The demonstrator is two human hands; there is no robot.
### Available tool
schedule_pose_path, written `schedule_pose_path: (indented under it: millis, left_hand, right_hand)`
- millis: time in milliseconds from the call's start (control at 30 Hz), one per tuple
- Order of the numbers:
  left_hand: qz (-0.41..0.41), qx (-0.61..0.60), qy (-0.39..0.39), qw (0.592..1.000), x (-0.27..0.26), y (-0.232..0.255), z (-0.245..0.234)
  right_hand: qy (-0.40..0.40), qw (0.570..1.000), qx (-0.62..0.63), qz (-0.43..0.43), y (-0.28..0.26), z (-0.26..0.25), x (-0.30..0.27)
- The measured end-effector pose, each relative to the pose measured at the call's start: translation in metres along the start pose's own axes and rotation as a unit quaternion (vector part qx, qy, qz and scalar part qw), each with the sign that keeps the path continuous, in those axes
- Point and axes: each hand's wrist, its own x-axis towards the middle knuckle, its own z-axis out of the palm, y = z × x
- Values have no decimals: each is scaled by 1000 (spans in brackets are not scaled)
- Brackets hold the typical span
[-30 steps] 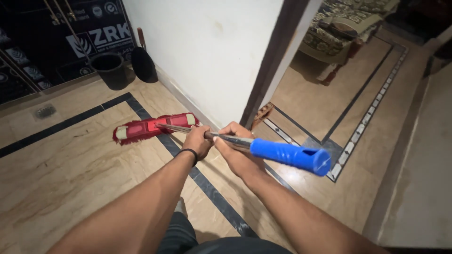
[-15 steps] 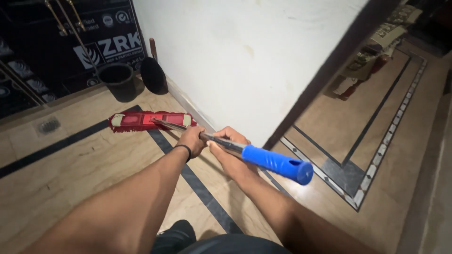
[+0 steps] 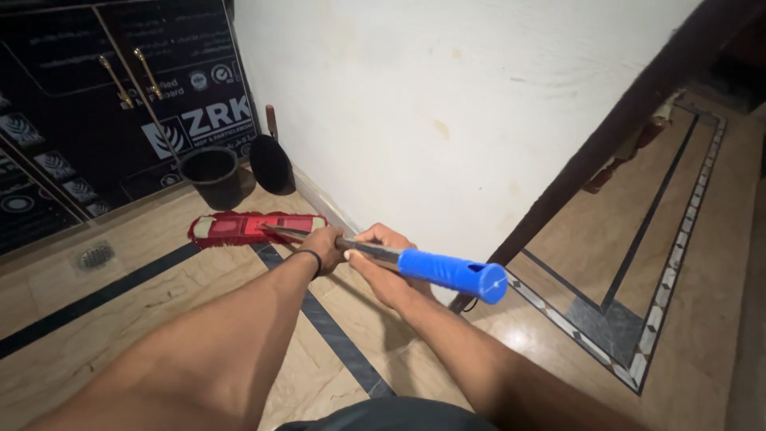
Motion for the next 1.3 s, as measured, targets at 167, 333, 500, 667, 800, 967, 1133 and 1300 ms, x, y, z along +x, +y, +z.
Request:
schedule_pose_path:
  millis: [167, 333, 500, 667, 800, 967, 1133, 1300]
  left_hand:
    - [5, -12, 11, 1000, -27, -2, 6]
    - [15, -39, -11, 999, -62, 17, 23]
    - [11, -10, -15, 1000, -124, 71, 52]
    - [-33, 37, 13, 999, -220, 162, 79]
    - [-74, 68, 3, 995, -303, 239, 92]
    - [-64, 110, 16, 992, -379, 283, 127]
    - [-56, 117, 30, 991, -453, 324, 146]
    - [-44, 146, 43, 987, -497, 337, 171]
  right_hand:
    - [-7, 1000, -5, -16, -21, -8, -23]
    - [-12, 999, -30, 12, -40, -33, -63]
    - [-17, 999, -2, -37, -28, -74, -121]
    - [-25, 997, -23, -66, -23, -130, -193]
    - [-35, 993, -26, -107, -43, -185, -264]
    - [-23, 990, -23, -134, -56, -221, -338]
    - [2, 988, -49, -148, -75, -244, -405]
    - [23, 989, -59, -132, -86, -256, -459]
